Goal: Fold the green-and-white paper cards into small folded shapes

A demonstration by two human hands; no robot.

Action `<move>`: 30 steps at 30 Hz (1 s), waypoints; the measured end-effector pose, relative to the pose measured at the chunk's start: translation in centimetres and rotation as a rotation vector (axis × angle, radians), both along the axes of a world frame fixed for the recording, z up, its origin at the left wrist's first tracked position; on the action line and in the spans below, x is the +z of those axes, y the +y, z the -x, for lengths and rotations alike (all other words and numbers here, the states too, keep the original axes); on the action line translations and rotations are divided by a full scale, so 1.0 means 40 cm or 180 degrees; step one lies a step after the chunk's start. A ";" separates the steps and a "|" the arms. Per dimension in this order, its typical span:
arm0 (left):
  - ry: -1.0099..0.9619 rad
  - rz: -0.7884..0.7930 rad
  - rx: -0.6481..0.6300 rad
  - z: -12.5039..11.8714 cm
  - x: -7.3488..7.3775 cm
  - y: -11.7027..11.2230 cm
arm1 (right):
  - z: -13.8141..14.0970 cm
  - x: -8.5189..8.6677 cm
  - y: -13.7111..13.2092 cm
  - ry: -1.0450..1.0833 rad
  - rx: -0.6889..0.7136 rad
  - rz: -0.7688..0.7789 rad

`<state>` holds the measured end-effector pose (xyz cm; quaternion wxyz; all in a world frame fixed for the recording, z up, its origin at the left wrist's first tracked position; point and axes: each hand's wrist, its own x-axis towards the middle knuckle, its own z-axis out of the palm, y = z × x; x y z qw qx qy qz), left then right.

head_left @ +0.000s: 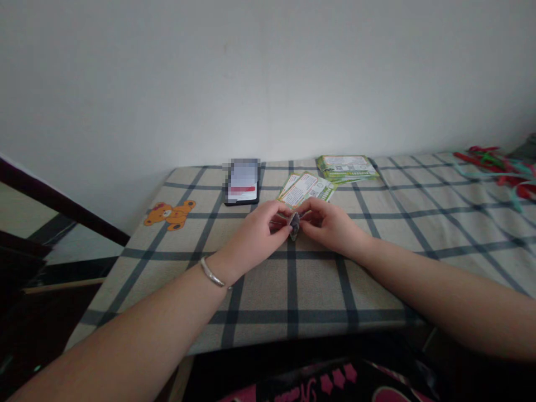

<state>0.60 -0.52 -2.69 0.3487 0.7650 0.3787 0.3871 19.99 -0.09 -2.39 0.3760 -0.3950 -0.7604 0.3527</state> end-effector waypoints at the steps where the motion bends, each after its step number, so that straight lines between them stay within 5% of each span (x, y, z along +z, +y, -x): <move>1: -0.0008 0.0012 0.0014 0.000 0.000 0.001 | -0.001 -0.002 0.002 -0.0006 -0.0011 -0.0032; 12: 0.0729 -0.0747 0.0246 0.019 0.019 0.006 | -0.009 0.003 0.004 -0.0344 -0.0259 -0.0318; 30: 0.0610 -0.0322 0.0162 0.016 0.019 0.010 | -0.005 0.020 0.001 -0.0903 -0.0254 -0.0378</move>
